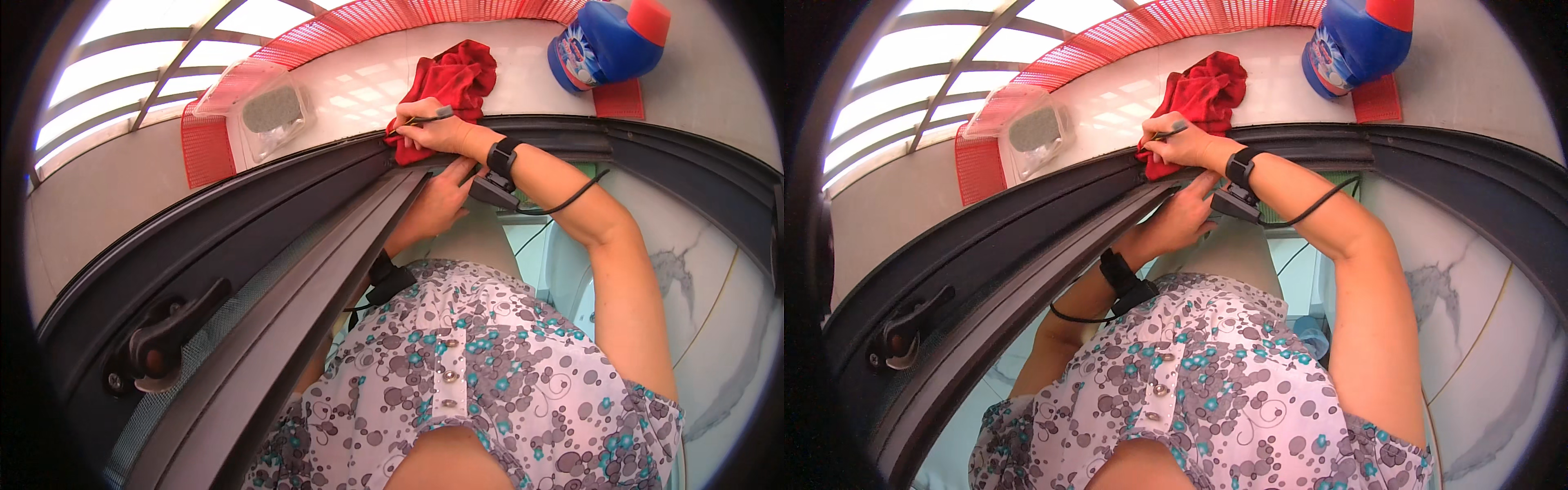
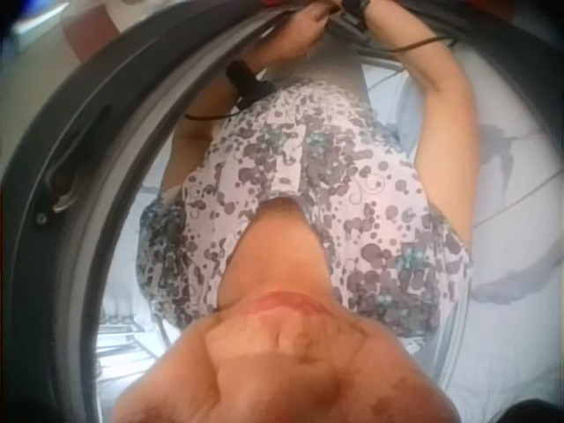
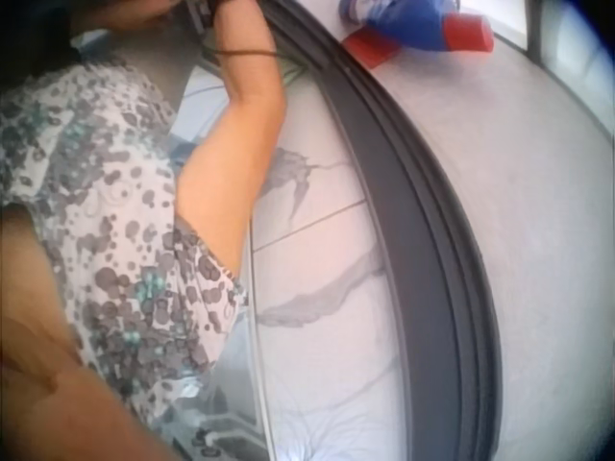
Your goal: Marking and cleaning a window frame for maintenance or repair.
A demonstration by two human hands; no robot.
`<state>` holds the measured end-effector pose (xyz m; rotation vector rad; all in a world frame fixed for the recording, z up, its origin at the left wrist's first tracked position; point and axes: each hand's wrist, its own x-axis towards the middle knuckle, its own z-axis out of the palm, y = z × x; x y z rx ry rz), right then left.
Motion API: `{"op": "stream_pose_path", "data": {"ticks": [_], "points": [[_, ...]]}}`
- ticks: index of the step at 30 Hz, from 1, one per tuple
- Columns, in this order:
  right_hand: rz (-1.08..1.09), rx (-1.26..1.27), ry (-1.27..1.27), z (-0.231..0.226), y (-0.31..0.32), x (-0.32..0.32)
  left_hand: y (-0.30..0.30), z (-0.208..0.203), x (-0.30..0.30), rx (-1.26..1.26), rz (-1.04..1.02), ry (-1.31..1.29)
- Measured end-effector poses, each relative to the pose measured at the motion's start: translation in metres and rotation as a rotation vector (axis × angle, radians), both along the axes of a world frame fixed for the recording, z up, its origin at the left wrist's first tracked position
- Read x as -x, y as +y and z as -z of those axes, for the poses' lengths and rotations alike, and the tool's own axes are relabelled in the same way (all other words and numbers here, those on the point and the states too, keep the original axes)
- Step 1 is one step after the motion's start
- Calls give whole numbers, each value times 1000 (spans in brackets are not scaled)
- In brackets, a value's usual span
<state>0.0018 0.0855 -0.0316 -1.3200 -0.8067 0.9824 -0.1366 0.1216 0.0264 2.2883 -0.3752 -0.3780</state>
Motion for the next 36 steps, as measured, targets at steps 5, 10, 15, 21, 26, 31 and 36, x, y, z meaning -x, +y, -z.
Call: {"op": "stream_pose_path", "data": {"ticks": [5, 10, 15, 21, 26, 31, 36], "points": [[-30, -150, -505, -5, 7, -1, 3, -4, -2, -59, 15, -37], [-111, 46, -435, -25, -20, -18, 1, -12, -2, -77, 14, 9], [-61, -44, -180, -22, -20, -10, -2, -11, -3, -113, 28, -3], [-17, -56, -32, -10, 2, 5, 1, -5, -1, -66, 38, 11], [-80, -192, -467, -10, 0, -5, 2, -12, -4, -55, 17, 29], [-144, -107, -539, -14, -24, -18, 1, -18, -5, -124, 41, 31], [-7, -184, -315, -12, -12, 0, -3, -12, -3, -129, 32, 38]]}}
